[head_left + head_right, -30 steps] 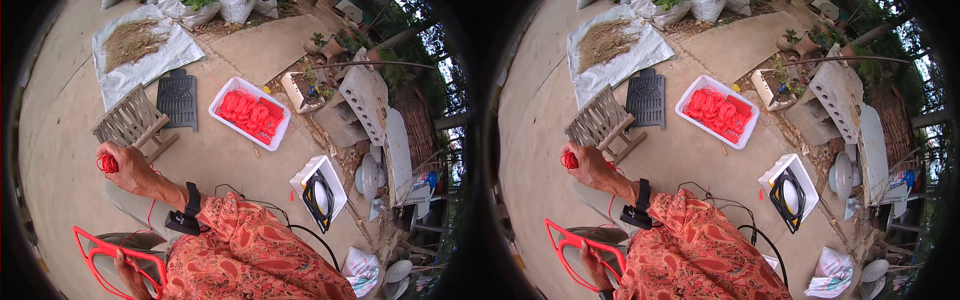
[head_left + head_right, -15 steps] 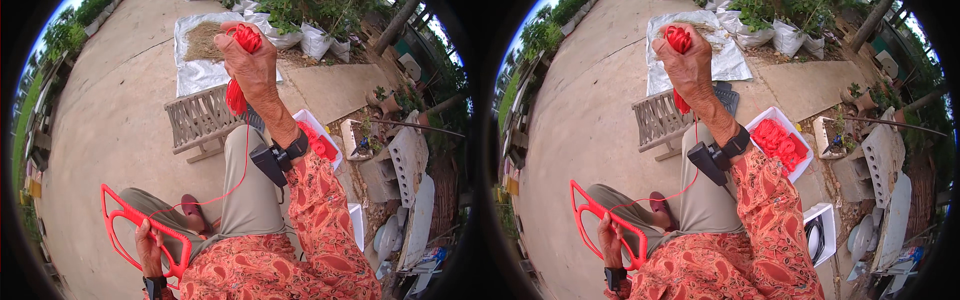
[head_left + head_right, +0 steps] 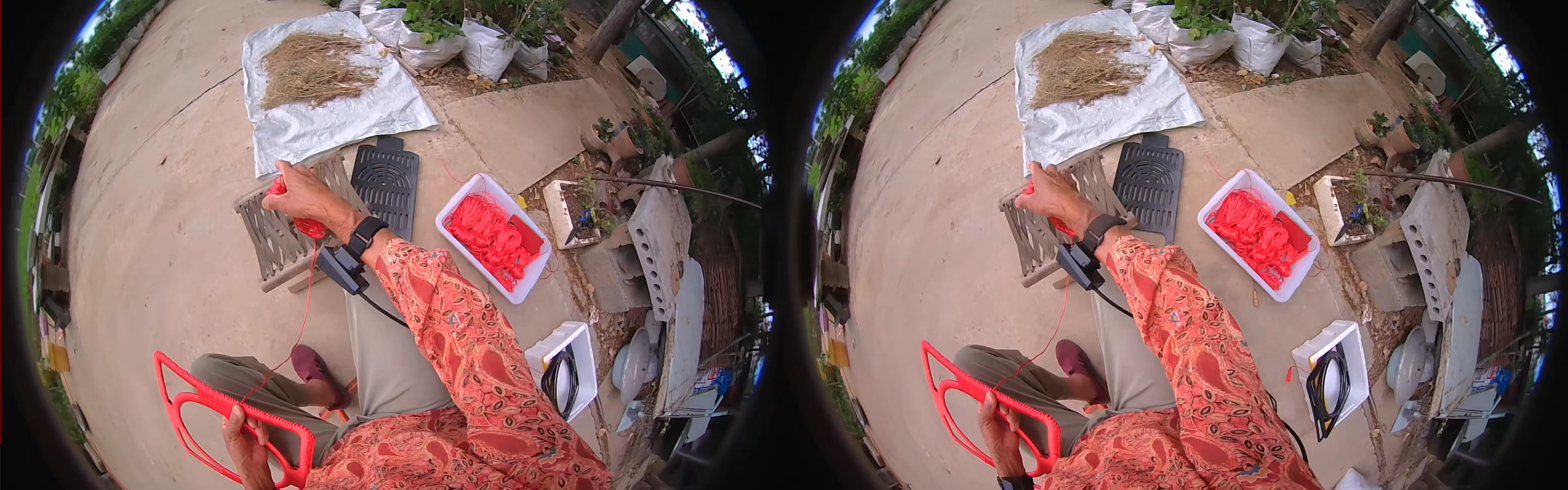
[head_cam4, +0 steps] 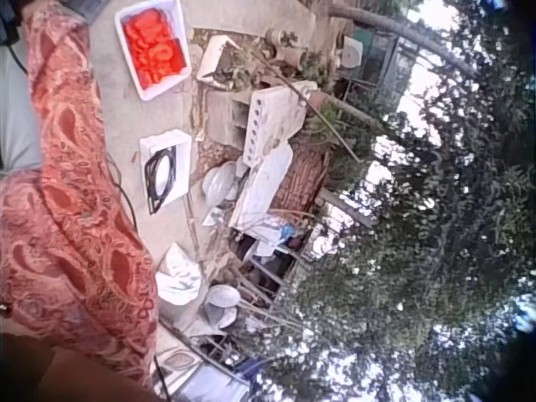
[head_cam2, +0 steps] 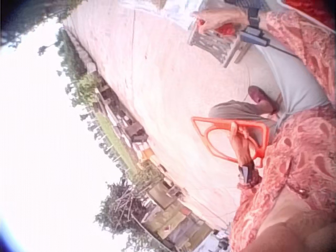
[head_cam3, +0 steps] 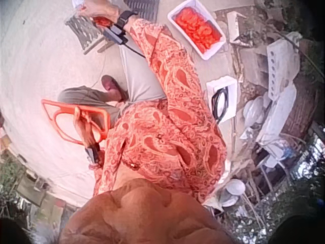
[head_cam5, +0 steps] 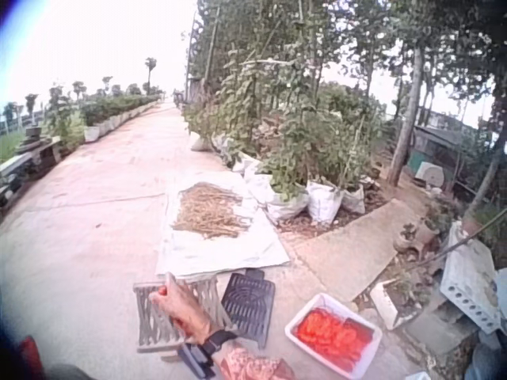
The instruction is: Winding a red plastic ribbon around a red plastic frame and cutting the end with scissors.
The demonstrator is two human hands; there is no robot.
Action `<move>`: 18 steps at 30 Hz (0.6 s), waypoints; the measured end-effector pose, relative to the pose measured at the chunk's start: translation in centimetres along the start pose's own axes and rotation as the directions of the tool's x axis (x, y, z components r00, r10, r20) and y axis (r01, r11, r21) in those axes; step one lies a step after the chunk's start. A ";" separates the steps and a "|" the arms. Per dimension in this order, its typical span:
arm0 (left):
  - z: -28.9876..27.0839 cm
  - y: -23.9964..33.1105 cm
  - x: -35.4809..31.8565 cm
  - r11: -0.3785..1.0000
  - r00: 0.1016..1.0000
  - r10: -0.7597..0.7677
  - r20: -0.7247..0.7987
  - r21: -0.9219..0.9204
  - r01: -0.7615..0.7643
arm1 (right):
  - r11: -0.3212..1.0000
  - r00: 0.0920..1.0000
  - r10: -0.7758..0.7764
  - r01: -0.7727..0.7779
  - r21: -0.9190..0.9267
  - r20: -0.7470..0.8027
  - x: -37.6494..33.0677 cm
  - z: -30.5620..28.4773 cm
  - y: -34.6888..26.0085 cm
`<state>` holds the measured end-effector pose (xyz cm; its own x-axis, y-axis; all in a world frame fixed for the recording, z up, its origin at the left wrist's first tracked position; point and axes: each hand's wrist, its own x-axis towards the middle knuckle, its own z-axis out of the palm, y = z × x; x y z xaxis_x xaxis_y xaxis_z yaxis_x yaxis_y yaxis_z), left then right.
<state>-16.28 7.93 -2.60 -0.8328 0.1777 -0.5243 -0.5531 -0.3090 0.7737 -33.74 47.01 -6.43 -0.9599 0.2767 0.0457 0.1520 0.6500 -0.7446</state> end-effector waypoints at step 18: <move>0.9 -0.2 4.3 0.919 0.975 -0.219 0.025 0.340 0.198 | 0.533 0.695 0.699 -0.663 0.527 0.168 -34.8 -21.4 21.5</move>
<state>-19.79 9.56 -4.72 -0.6915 0.2642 -0.6723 -0.6819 0.0684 0.7283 7.98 66.53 -9.79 -0.6009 0.5277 -0.6004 0.5928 -0.2097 -0.7776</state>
